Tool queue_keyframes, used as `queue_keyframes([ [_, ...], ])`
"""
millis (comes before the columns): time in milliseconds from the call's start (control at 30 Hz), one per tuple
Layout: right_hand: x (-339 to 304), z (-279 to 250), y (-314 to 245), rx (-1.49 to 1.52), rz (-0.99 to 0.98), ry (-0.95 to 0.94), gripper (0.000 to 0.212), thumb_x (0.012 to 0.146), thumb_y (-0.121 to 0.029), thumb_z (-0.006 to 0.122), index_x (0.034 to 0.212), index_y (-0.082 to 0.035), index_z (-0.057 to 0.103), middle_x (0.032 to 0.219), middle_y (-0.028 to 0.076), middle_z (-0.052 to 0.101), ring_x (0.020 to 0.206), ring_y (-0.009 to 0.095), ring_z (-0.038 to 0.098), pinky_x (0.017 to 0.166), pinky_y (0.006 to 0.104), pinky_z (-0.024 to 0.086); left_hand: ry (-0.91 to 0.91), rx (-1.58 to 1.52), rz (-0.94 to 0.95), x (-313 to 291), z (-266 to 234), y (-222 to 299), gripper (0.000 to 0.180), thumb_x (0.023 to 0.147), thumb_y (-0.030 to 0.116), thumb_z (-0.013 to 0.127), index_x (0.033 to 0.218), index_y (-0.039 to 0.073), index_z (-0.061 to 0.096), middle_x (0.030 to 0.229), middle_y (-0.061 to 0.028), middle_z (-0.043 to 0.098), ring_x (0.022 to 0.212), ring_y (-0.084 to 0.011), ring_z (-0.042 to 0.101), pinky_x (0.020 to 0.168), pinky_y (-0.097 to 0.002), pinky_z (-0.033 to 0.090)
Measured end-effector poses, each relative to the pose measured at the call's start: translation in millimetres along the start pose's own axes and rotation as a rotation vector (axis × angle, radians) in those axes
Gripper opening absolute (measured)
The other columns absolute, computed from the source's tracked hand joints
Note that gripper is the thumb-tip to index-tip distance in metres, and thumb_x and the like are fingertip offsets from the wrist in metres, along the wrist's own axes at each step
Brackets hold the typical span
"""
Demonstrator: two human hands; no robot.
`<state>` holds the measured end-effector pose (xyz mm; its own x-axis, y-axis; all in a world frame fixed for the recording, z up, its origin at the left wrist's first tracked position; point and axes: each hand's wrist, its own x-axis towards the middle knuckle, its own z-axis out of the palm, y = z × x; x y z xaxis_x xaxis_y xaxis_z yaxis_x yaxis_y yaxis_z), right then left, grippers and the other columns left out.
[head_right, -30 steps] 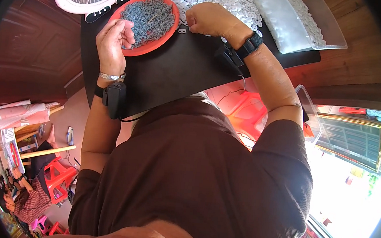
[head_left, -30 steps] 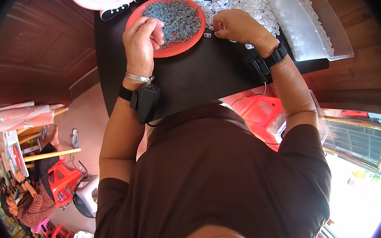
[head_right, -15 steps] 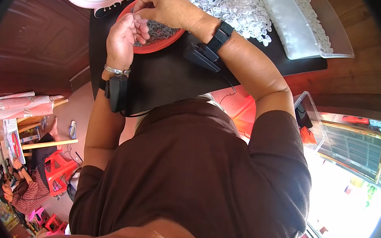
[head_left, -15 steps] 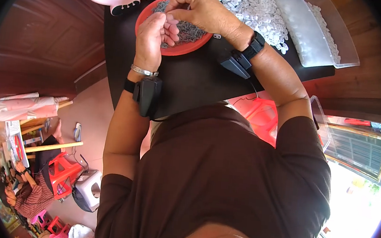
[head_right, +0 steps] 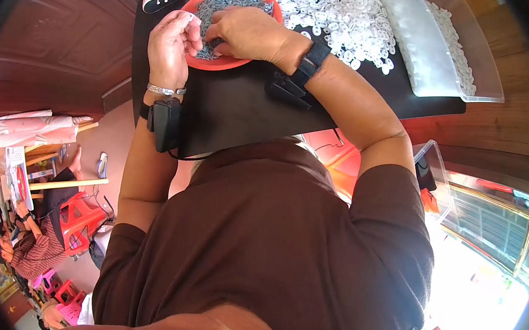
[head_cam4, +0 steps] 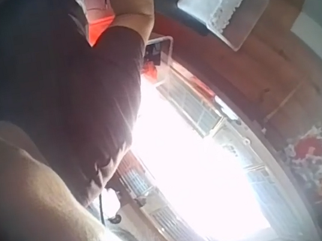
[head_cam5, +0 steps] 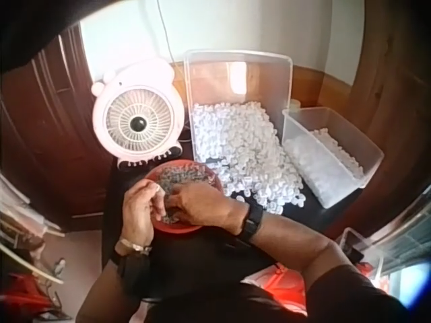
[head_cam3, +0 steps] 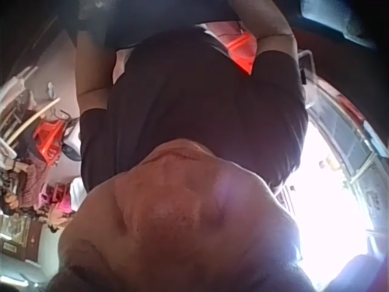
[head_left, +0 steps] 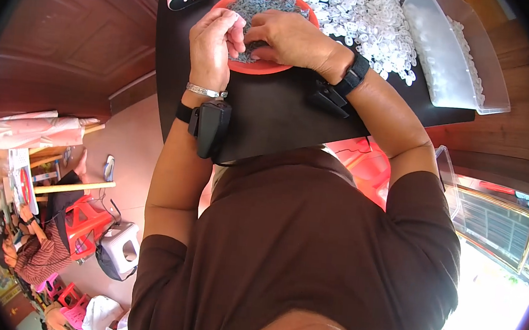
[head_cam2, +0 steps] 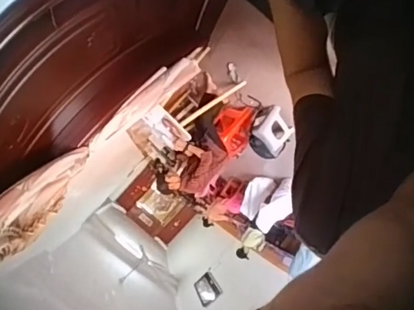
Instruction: Manual assembly of small metal components into white plastic housings.
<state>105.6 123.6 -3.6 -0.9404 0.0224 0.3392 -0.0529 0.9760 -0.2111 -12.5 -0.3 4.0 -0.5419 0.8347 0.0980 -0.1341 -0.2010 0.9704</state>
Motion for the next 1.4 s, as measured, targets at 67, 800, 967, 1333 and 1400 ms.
queue_keyframes([
  [67,2,1,-1,-0.022,-0.016,0.004,0.019,0.073,-0.021,0.068,0.09,-0.012,0.066,0.087,0.006,0.059,0.091,0.025,0.059,0.076,0.0369,0.049,0.007,-0.021,0.0,0,-1,0,0.021,0.088,0.022,0.049,0.081,0.004,0.058,0.065,-0.0015,0.053,0.054,-0.0109,0.05,0.049,-0.0215,0.035],
  [800,2,-10,22,0.515,0.427,0.242,0.047,0.087,-0.049,0.056,0.07,-0.005,0.059,0.055,0.007,0.053,0.054,0.02,0.054,0.054,0.0326,0.045,-0.034,0.017,-0.05,-1,5,-2,0.019,0.088,0.02,0.051,0.076,0.006,0.056,0.062,0.0008,0.053,0.05,-0.0084,0.05,0.045,-0.0196,0.034],
  [967,1,-23,17,0.942,0.457,0.2,0.039,0.09,-0.043,0.055,0.076,-0.006,0.059,0.064,-0.002,0.052,0.06,0.007,0.045,0.057,0.0207,0.039,-0.141,0.129,-0.063,-5,10,-3,0.021,0.092,0.021,0.047,0.082,0.005,0.056,0.068,-0.0004,0.053,0.057,-0.01,0.052,0.051,-0.0205,0.038],
  [1333,1,-21,4,1.084,0.5,0.227,0.039,0.086,-0.044,0.062,0.069,-0.009,0.058,0.059,-0.004,0.051,0.057,0.005,0.043,0.054,0.0203,0.036,-0.134,0.023,0.022,-14,22,-3,0.018,0.09,0.018,0.051,0.08,0.004,0.056,0.064,0.0002,0.053,0.053,-0.0062,0.048,0.046,-0.0185,0.035],
  [1400,2,-20,2,1.085,0.443,0.251,0.036,0.084,-0.042,0.065,0.074,-0.008,0.061,0.059,-0.003,0.053,0.054,0.004,0.046,0.05,0.0192,0.038,-0.127,0.034,0.03,-14,21,-3,0.018,0.09,0.018,0.051,0.08,0.004,0.056,0.063,0.0005,0.053,0.053,-0.0058,0.047,0.046,-0.0184,0.034],
])
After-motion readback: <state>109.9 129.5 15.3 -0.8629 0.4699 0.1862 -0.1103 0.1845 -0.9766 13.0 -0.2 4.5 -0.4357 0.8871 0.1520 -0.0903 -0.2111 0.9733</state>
